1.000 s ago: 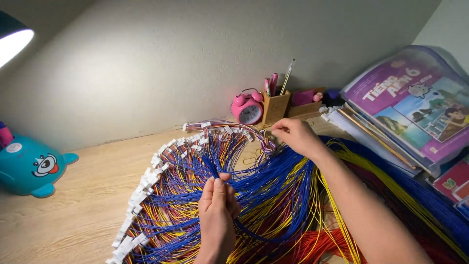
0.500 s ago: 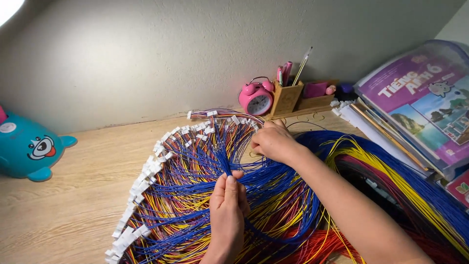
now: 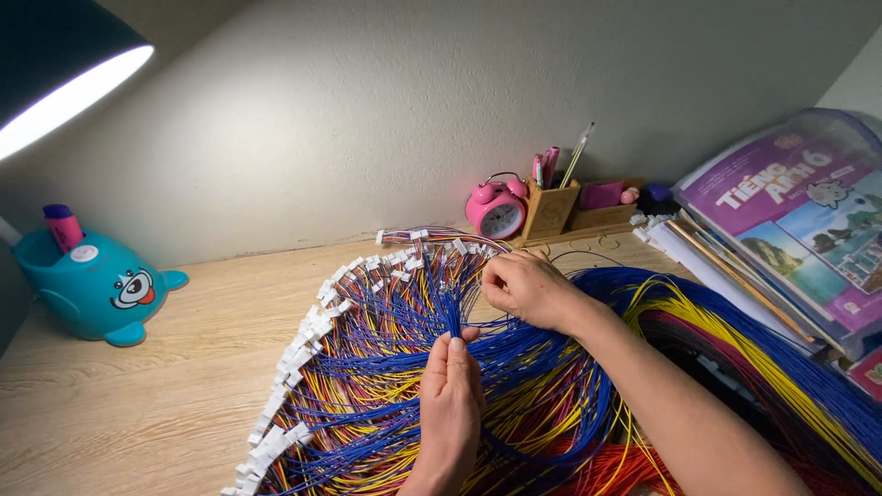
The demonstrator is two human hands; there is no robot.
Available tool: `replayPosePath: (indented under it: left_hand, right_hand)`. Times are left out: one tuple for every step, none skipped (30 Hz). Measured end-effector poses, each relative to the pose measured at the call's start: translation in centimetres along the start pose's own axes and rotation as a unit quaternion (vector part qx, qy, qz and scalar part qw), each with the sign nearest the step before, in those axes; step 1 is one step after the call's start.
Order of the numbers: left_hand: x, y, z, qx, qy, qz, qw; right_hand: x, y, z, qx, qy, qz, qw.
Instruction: Manually assembling a complex wire harness by inserting individual colored wires into plastic connectors at a desk.
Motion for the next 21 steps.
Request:
replayPosePath:
  left_hand:
    - [0.0,-0.4,0.4,0.002,-0.003,-0.001,1.000]
    - [0.0,-0.3,0.6,-0.031,-0.015,-0.012,0.999]
    - [-0.1,-0.1,0.7,-0.064,-0.026,-0.024,0.997]
    - [-0.5,0.1,0.2,-0.063,-0.030,-0.024,0.997]
    - [-1.0,0.6,-0.3,-0.077,-0.027,0.008,0.997]
    - [-1.6,1.1,-0.8,-0.092,-0.026,0.039,0.995]
    - [-1.9,1.3,-1.3,-0.092,-0.031,0.039,0.995]
    - [-2.9,2.2,-2.2,-0.138,-0.054,0.083,0.985]
    - [-3.9,3.1,-3.2,-0.184,-0.077,0.126,0.972]
    - [-4.2,3.1,-3.7,-0.185,-0.080,0.126,0.971]
    - [-4.8,3.1,-4.1,-0.177,-0.106,0.120,0.971]
    - [-5.2,2.9,-4.6,-0.169,-0.129,0.115,0.970]
    - [-5.3,2.6,-4.1,-0.169,-0.129,0.114,0.970]
    - [-5.1,2.6,-4.1,-0.203,-0.112,0.150,0.961]
    - [-4.8,2.6,-4.1,-0.235,-0.093,0.186,0.949]
    - [-4.6,2.3,-4.0,-0.237,-0.082,0.185,0.950]
    - [-4.8,1.9,-4.0,-0.236,-0.089,0.203,0.946]
    - [-4.8,1.4,-3.9,-0.234,-0.093,0.221,0.942]
    - [-4.7,1.6,-4.0,-0.236,-0.079,0.219,0.943]
    - [-5.0,1.5,-4.3,-0.239,-0.068,0.275,0.929]
    - [-5.3,1.3,-4.4,-0.240,-0.058,0.330,0.911]
  right_hand:
    - [1.1,-1.6,-0.9,-0.003,-0.001,-0.002,1.000]
    - [2.5,-3.6,-1.8,0.017,0.035,0.056,0.998]
    - [4.0,-5.6,-2.6,0.038,0.070,0.113,0.990]
    - [4.2,-6.4,-3.3,0.035,0.071,0.111,0.991]
    - [4.4,-7.1,-4.0,0.026,0.068,0.125,0.989]
    - [4.6,-7.7,-4.6,0.017,0.066,0.138,0.988]
    - [4.8,-8.2,-5.2,0.014,0.067,0.135,0.988]
    - [4.9,-8.4,-5.8,-0.006,0.061,0.142,0.988]
    - [4.9,-8.6,-6.4,-0.027,0.056,0.150,0.987]
    - [5.0,-8.7,-6.8,-0.027,0.057,0.147,0.987]
    - [5.1,-8.6,-7.3,-0.039,0.068,0.157,0.985]
    - [4.9,-8.5,-7.8,-0.050,0.078,0.169,0.981]
    - [5.1,-8.5,-8.4,-0.050,0.077,0.168,0.982]
    - [5.1,-8.3,-9.0,-0.064,0.095,0.206,0.972]
    - [4.9,-8.2,-9.5,-0.079,0.113,0.243,0.960]
    - [4.6,-8.2,-9.9,-0.070,0.107,0.249,0.960]
    - [4.3,-7.3,-10.8,-0.112,0.133,0.286,0.942]
    - [3.8,-6.4,-11.6,-0.153,0.156,0.322,0.921]
    - [3.6,-6.4,-11.9,-0.145,0.147,0.330,0.921]
    - [3.4,-5.8,-12.6,-0.166,0.173,0.359,0.902]
    - [3.1,-5.1,-13.4,-0.188,0.198,0.388,0.880]
Point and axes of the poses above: each hand's wrist, its own z-axis towards the middle knuckle, its own x-axis out of the back of the hand, y = z × x, the point moved 9 cm from there along z, towards the middle knuckle, and after that the axes turned 14 degrees about x, right-handed, at the moved point
